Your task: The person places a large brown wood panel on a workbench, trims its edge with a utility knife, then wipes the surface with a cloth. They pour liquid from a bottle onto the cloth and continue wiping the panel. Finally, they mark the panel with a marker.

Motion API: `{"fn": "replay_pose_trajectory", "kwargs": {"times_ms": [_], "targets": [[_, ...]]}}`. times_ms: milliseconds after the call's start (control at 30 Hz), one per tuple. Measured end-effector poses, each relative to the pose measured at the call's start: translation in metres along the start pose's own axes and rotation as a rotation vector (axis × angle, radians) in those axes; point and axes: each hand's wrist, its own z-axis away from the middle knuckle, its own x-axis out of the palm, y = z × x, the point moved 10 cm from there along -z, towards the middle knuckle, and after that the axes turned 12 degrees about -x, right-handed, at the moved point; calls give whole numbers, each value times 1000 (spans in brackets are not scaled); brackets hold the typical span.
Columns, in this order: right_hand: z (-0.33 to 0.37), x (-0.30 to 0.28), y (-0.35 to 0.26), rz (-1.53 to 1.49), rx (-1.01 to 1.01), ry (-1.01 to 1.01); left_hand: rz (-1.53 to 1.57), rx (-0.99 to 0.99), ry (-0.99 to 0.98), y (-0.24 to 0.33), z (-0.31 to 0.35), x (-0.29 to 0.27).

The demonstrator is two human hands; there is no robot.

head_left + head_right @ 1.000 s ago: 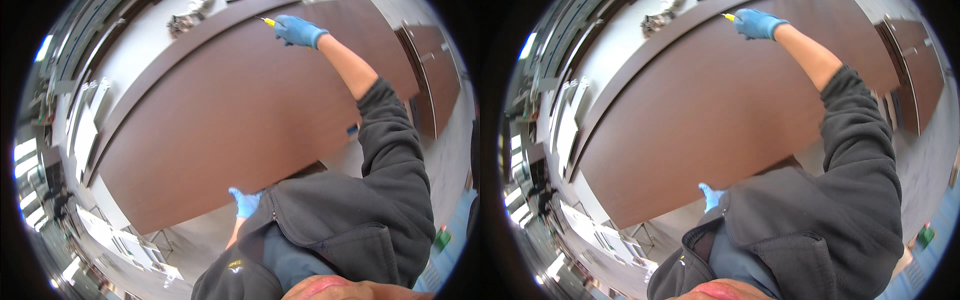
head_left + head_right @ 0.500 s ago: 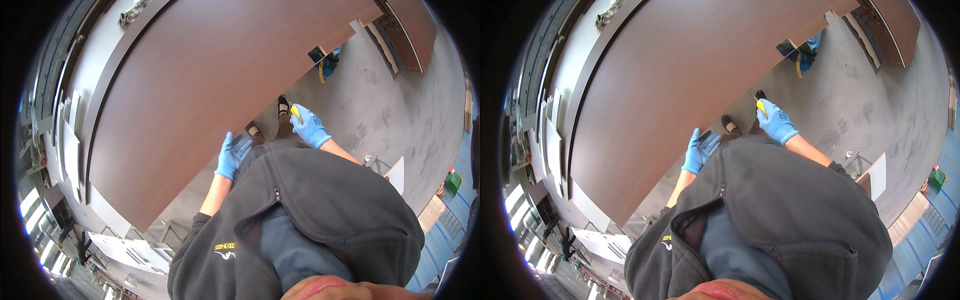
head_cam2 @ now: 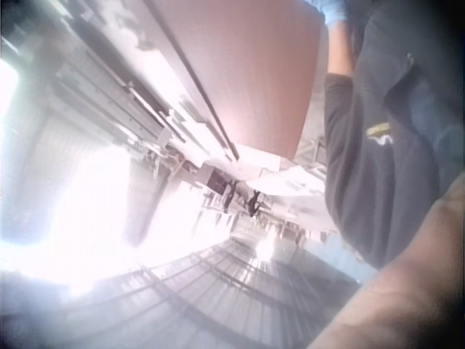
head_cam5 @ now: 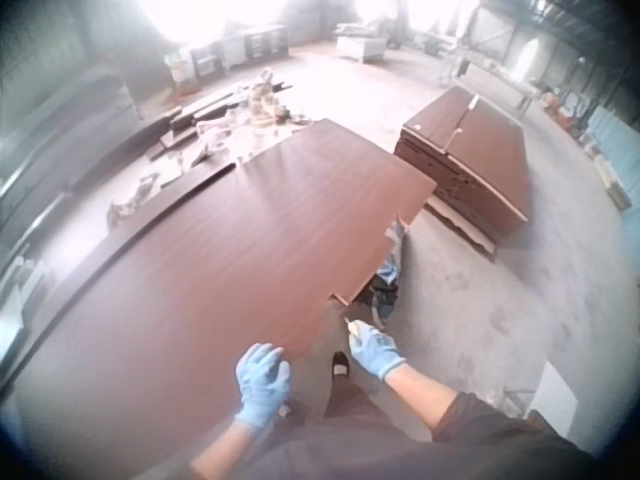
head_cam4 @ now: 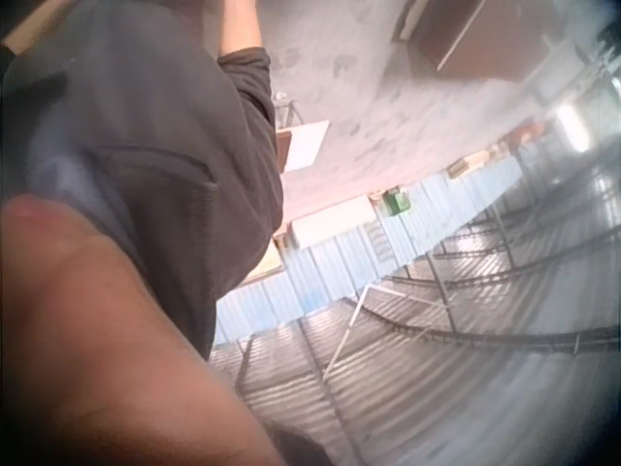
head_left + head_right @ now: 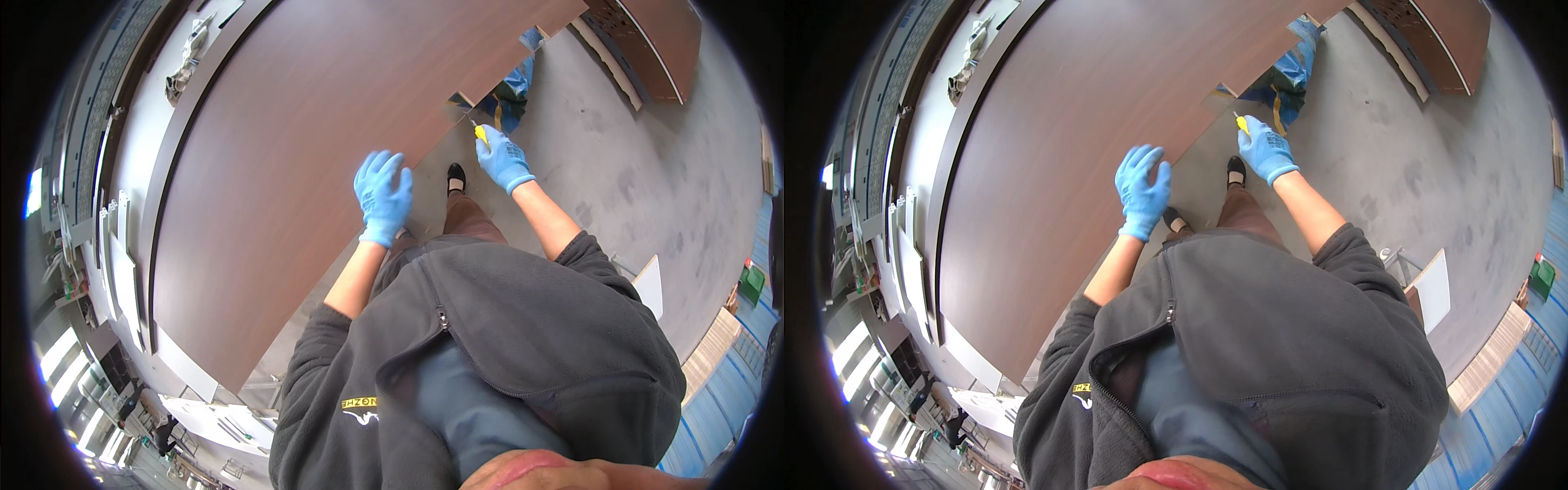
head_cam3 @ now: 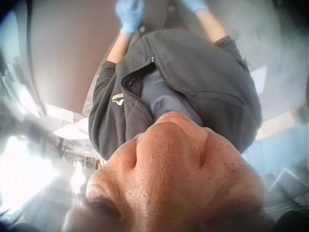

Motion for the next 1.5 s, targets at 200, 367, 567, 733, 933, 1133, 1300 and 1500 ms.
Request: {"fn": "replay_pose_trajectory", "kwargs": {"times_ms": [200, 367, 567, 733, 933, 1133, 1300, 1500], "targets": [[-22, -5, 9, 10, -102, -196, -253, 63, -46, 57, -56, 97], [-22, -8, 14, -7, -143, -250, -356, 49, -48, 64, -67, 143], [-27, -4, 16, -54, -135, -315, -362, 57, -28, 54, -68, 150], [-26, -2, 16, -61, -98, -308, -317, 79, -24, 50, -71, 146], [-25, -3, 13, -30, -78, -328, -308, 76, -46, 47, -71, 148], [-25, -6, 5, 21, -90, -366, -284, 73, -49, 44, -72, 147], [-28, -10, 4, 22, -40, -330, -255, 88, -35, 43, -72, 145], [-28, -10, -1, 21, -69, -344, -241, 78, -37, 41, -72, 148]]}}
